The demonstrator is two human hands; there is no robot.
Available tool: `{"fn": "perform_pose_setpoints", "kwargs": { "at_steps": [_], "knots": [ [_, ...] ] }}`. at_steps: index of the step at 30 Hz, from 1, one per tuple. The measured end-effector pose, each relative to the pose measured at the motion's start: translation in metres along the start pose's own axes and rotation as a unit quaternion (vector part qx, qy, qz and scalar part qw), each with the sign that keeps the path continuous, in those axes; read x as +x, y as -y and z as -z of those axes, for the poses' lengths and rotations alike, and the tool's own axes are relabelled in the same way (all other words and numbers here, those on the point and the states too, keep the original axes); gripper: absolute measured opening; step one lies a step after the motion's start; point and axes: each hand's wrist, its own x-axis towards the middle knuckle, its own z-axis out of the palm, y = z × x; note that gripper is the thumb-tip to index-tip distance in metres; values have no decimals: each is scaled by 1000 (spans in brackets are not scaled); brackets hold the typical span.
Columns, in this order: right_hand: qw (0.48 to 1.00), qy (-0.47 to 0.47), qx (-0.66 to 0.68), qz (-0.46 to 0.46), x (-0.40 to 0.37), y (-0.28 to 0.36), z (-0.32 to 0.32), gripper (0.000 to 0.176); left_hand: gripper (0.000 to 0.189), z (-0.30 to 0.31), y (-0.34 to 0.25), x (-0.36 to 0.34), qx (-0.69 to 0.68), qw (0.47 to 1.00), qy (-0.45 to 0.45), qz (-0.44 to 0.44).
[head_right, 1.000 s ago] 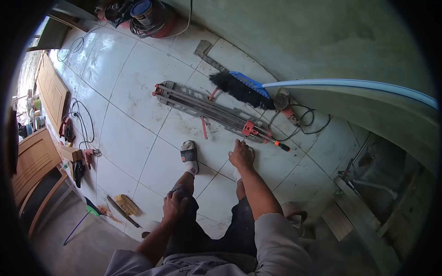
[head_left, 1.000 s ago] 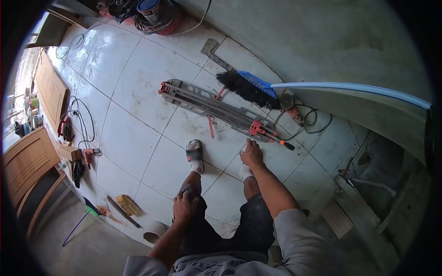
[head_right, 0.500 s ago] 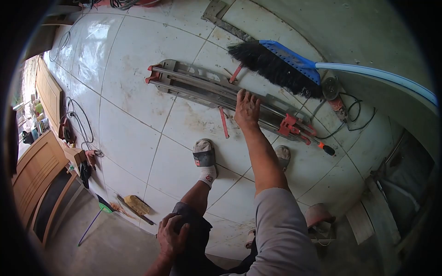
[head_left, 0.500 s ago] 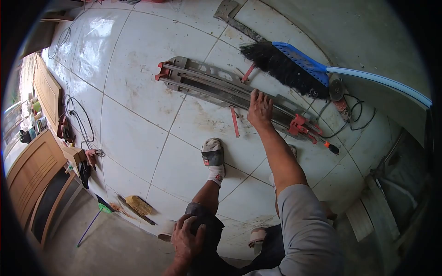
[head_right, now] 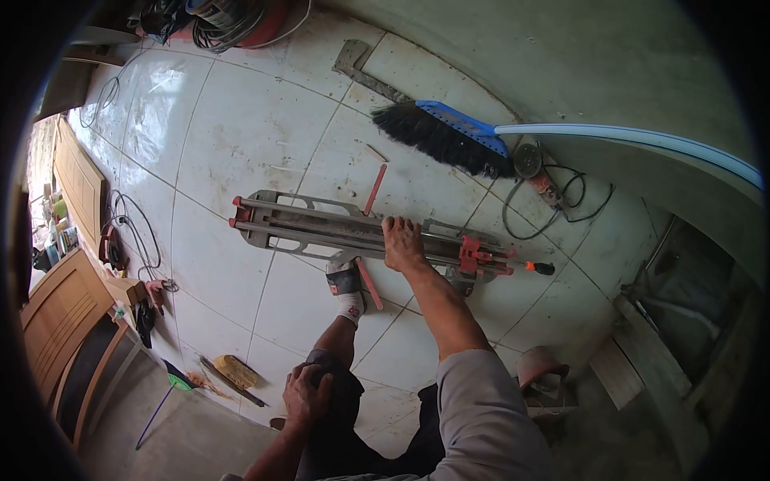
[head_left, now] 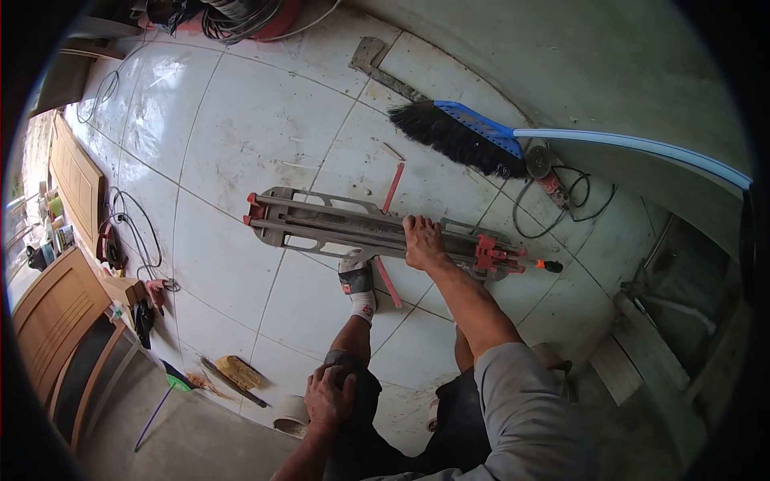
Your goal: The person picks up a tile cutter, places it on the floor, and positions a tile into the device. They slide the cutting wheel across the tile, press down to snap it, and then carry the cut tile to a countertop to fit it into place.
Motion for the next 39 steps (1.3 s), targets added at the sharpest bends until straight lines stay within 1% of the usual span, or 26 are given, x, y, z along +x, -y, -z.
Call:
{"fn": "perform_pose_setpoints", "kwargs": {
  "at_steps": [3, 6, 9, 12, 14, 16, 18, 19, 21, 22, 24, 25, 26, 27, 28, 29, 30, 31, 32, 33, 34, 35, 36, 37, 38, 39],
  "knots": [
    [999, 17, 15, 33, -44, 1, 13, 57, 37, -2, 4, -5, 12, 999, 30, 3],
    [999, 17, 28, 28, -104, 0, 40, 56, 38, -8, 10, -13, 20, 999, 36, -14],
    [998, 16, 55, 1, -167, -7, 61, 54, 39, -7, 15, -17, 41, 995, 76, -46],
    [991, -12, 127, -26, -243, -16, 82, 51, 38, -7, 35, -19, 51, 991, 66, -106],
    [985, -8, 163, -57, -289, -24, 80, 54, 37, 16, 29, -21, 73, 983, 79, -148],
    [977, 7, 190, -93, -342, -31, 103, 50, 36, 39, 32, -15, 107, 973, 91, -186],
    [963, 16, 233, -132, -389, -38, 106, 46, 23, 55, 38, 3, 173, 932, 53, -313],
    [954, 23, 255, -154, -409, -43, 104, 44, 23, 70, 26, 2, 185, 924, 44, -331],
    [927, 90, 319, -175, -443, -59, 96, 52, 30, 94, -4, -1, 198, 906, 6, -374],
    [926, 70, 325, -181, -461, -65, 94, 52, 30, 102, -17, 3, 206, 897, -4, -390],
    [899, 65, 373, -220, -500, -82, 86, 66, 29, 104, -51, 5, 231, 894, -23, -383],
    [896, 52, 381, -222, -518, -95, 81, 66, 26, 102, -84, -19, 158, 942, -62, -289],
    [875, 74, 417, -234, -535, -103, 77, 61, 26, 96, -97, -23, 170, 937, -66, -297],
    [854, 92, 451, -242, -551, -113, 71, 57, 25, 85, -117, -24, 153, 949, -52, -272],
    [847, 82, 454, -264, -568, -124, 61, 67, 25, 70, -137, -11, 133, 958, -40, -252],
    [839, 72, 457, -285, -583, -132, 50, 79, 26, 55, -149, 9, 274, 876, -31, -395],
    [837, 56, 462, -287, -598, -144, 44, 79, 28, 25, -163, 19, 107, 946, 40, -303],
    [818, 67, 485, -303, -615, -154, 38, 78, 28, -10, -179, 42, 146, 955, 57, -252],
    [797, 82, 506, -319, -632, -162, 32, 77, 28, -25, -213, 3, 180, 896, 86, -397],
    [796, 76, 504, -325, -651, -173, 31, 77, 19, -56, -249, -11, 93, 949, 106, -283],
    [781, 52, 522, -338, -669, -180, 31, 76, 23, -60, -293, -65, 336, 718, 31, -609],
    [766, 30, 538, -351, -687, -189, 30, 75, 30, -94, -313, -64, 91, 846, 166, -499],
    [766, 29, 535, -355, -704, -197, 30, 75, 27, -115, -341, -81, 91, 797, 160, -575],
    [752, 4, 539, -379, -718, -203, 31, 71, 25, -121, -381, -118, 274, 595, 18, -755],
    [737, -23, 543, -402, -729, -211, 30, 67, 23, -137, -407, -127, 244, 542, 15, -804],
    [739, -34, 529, -416, -733, -220, 18, 68, 19, -142, -435, -154, 218, 565, 35, -795]
  ]
}}
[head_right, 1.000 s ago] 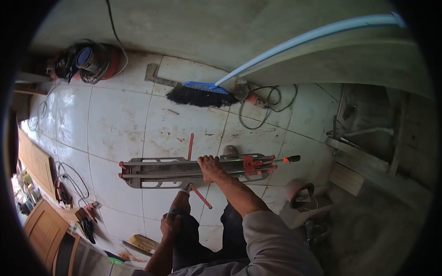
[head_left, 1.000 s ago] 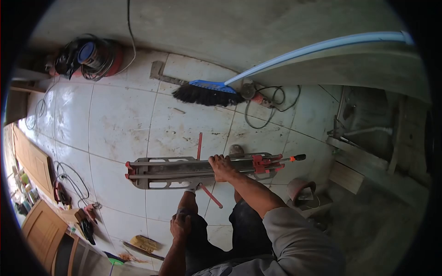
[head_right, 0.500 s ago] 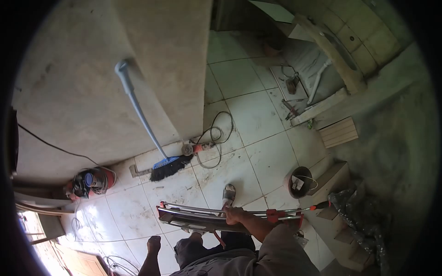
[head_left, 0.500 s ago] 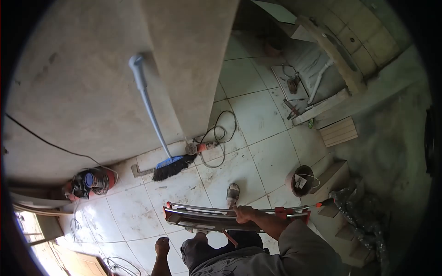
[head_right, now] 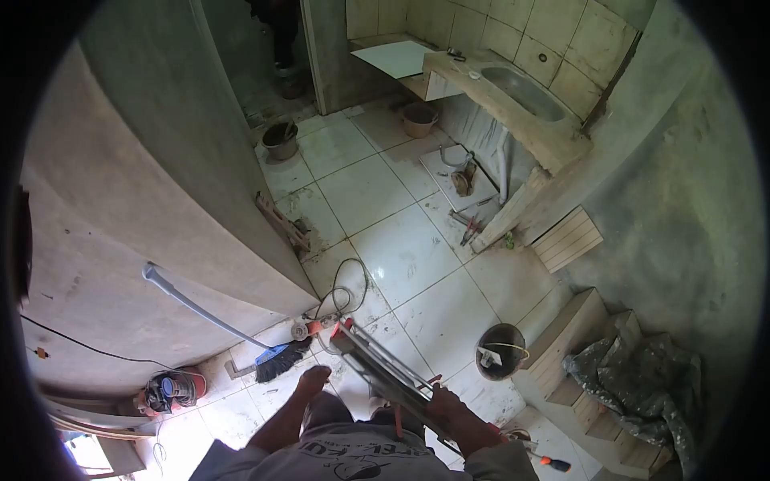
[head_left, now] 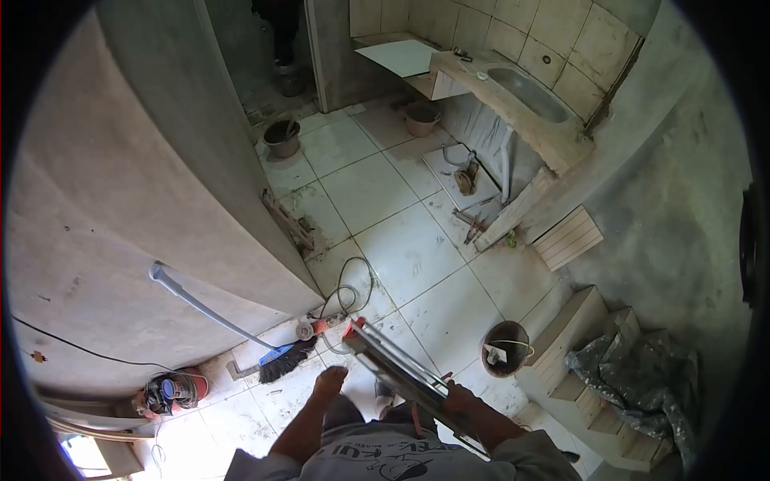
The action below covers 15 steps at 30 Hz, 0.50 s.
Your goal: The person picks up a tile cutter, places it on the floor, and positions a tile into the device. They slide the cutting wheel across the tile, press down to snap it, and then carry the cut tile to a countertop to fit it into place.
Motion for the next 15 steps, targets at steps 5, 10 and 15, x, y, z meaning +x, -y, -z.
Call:
{"fn": "perform_pose_setpoints", "kwargs": {
  "at_steps": [5, 10, 15],
  "knots": [
    [997, -33, 67, -22, 33, -42, 44, 68, 16, 33, -1, 97, -156, 963, 74, 206],
    [990, -64, 123, -37, 73, -64, 87, 66, 19, 10, 101, 126, 193, 943, 260, 78],
    [975, -66, 179, -113, 118, -57, 156, 78, 25, -41, 198, 173, -44, 816, 268, 511]
  ]
}}
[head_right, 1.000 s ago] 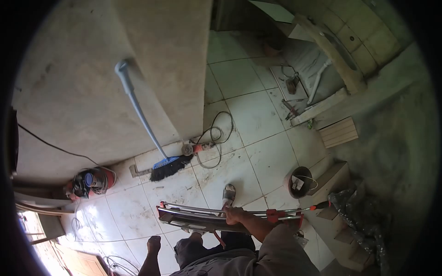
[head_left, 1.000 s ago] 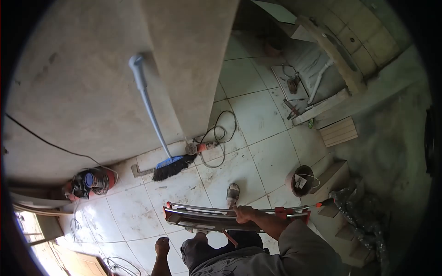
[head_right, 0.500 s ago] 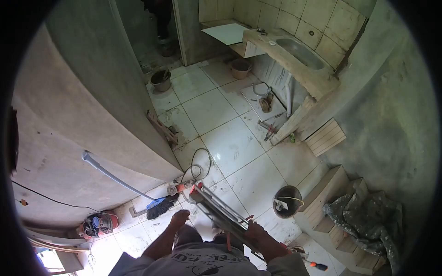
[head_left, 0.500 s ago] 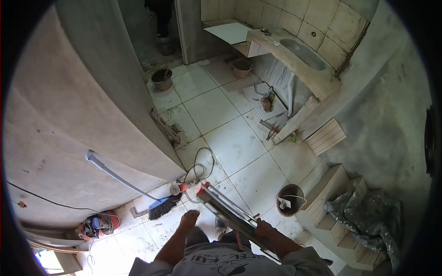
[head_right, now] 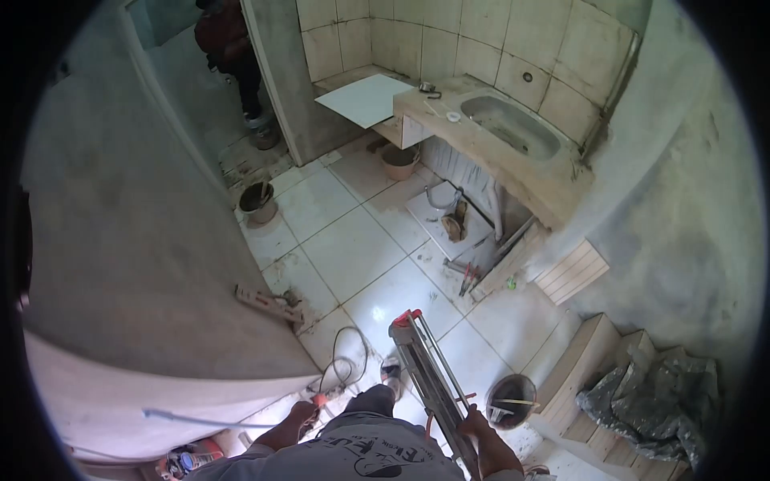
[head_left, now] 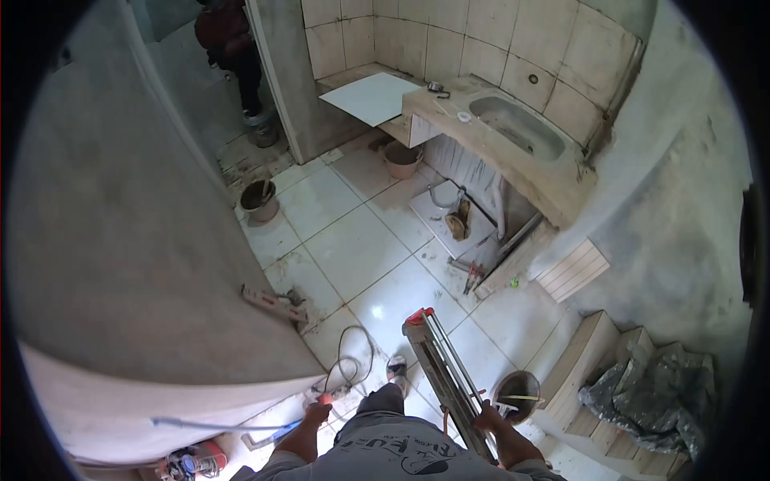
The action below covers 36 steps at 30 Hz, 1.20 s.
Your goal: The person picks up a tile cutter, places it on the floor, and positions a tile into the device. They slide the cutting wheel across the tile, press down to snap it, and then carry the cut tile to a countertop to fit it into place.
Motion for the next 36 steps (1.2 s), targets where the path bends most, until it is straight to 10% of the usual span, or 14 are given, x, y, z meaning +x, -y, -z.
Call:
{"fn": "perform_pose_setpoints", "kwargs": {
  "at_steps": [1, 2, 6, 8, 16, 22, 26, 27, 28, 30, 31, 32, 34, 36],
  "knots": [
    [1000, 27, 9, -7, 12, 10, 18, 82, 30, 46, -62, -49, -81, 995, 51, -33],
    [1000, 29, -10, 6, 33, 14, 31, 86, 33, 51, -60, 1, 282, 921, 19, -268],
    [997, 24, 70, -32, 63, 85, 112, 86, 18, 128, -181, 62, 308, 853, -122, -403],
    [993, 21, 110, -32, 82, 119, 144, 85, 35, 185, -272, 48, 74, 965, -35, -248],
    [997, 35, 72, -24, 200, 220, 228, 83, 29, 276, -419, 77, -355, 896, -21, -266],
    [989, 54, 138, 10, 289, 288, 295, 80, 23, 306, -343, 249, 49, 925, -77, -368],
    [984, 79, 160, 6, 306, 349, 357, 77, 18, 397, -396, 278, 406, 740, -170, -509],
    [987, 86, 136, -13, 313, 362, 366, 77, 18, 412, -427, 284, 406, 740, -160, -511],
    [989, 90, 117, -29, 324, 373, 374, 78, 18, 431, -460, 293, 60, 937, -52, -339],
    [985, 94, 130, -57, 354, 390, 374, 79, 17, 466, -507, 329, -268, 955, 70, -102],
    [985, 98, 129, -57, 367, 398, 373, 87, 15, 479, -528, 364, 51, 895, -15, -444],
    [985, 100, 130, -59, 378, 409, 372, 96, 14, 497, -553, 397, 351, 623, -89, -693],
    [972, 116, 183, -87, 391, 443, 383, 92, 26, 507, -633, 389, -101, 952, 142, -252],
    [955, 155, 195, -163, 402, 472, 379, 86, 33, 533, -713, 373, 1, 966, 125, -225]
  ]
}}
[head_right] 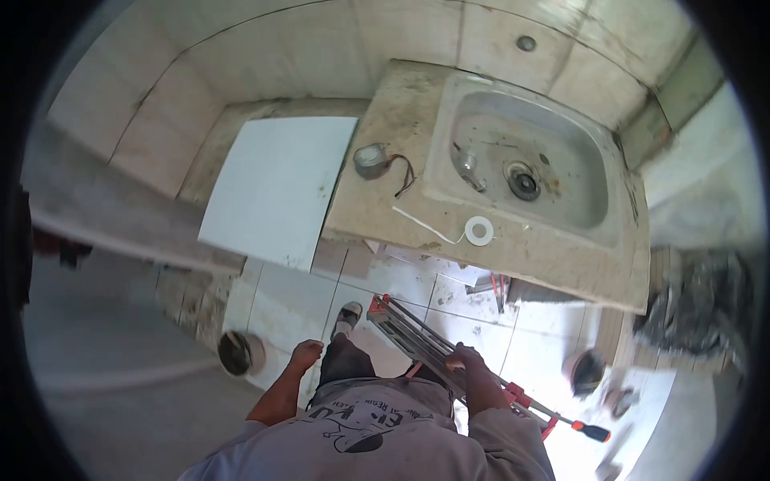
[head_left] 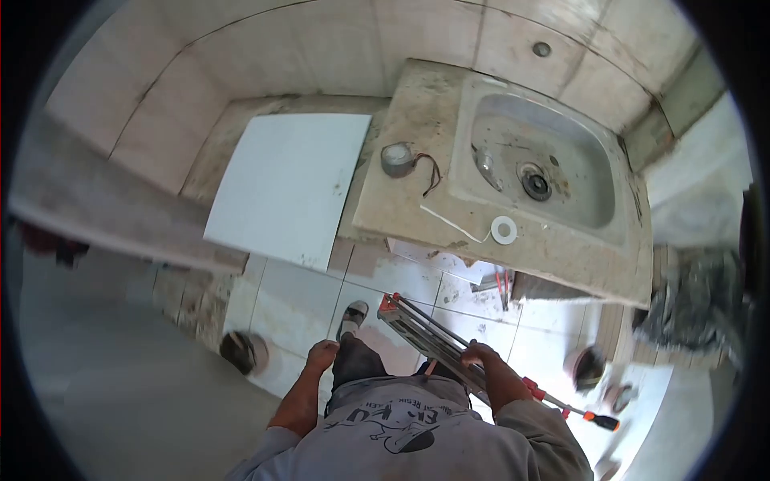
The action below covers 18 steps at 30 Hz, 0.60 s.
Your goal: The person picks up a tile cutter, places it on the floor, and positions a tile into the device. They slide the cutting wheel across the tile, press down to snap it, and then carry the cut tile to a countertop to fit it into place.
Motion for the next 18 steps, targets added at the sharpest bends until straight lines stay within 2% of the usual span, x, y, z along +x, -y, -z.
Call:
{"fn": "perform_pose_setpoints", "kwargs": {
  "at_steps": [1, 2, 4, 5, 6, 8, 9, 11, 12, 14, 15, 18],
  "knots": [
    [998, -7, -57, 14, 50, 0, -28, 89, 35, 15, -18, 25, 86, 995, 34, -33],
    [1000, -6, -29, 2, 43, 20, -30, 89, 37, 30, -36, 48, 169, 981, 67, -67],
    [997, -1, 63, -49, -12, 67, -42, 95, 39, 66, -67, 68, 237, 959, 131, -80],
    [996, -22, 53, -62, -38, 96, -47, 102, 40, 81, -79, 82, 280, 936, 172, -123],
    [986, -31, 147, -75, -33, 104, -67, 96, 41, 94, -83, 84, 319, 910, 215, -157],
    [980, 16, 192, -43, -90, 148, -63, 87, 42, 122, -91, 89, 338, 895, 252, -142],
    [976, 16, 212, -53, -84, 154, -81, 87, 42, 133, -89, 96, 362, 885, 265, -128],
    [955, -23, 287, -72, -61, 170, -131, 78, 42, 143, -97, 114, 410, 855, 292, -125],
    [943, -17, 322, -80, -65, 183, -146, 78, 40, 146, -100, 120, 451, 831, 296, -136],
    [927, -71, 346, -124, -81, 202, -162, 78, 38, 148, -98, 125, 527, 777, 306, -157],
    [915, -63, 374, -138, -83, 210, -178, 78, 37, 144, -106, 125, 524, 779, 306, -158],
    [865, -90, 455, -191, -76, 212, -214, 76, 38, 127, -116, 138, 548, 739, 338, -197]
  ]
}}
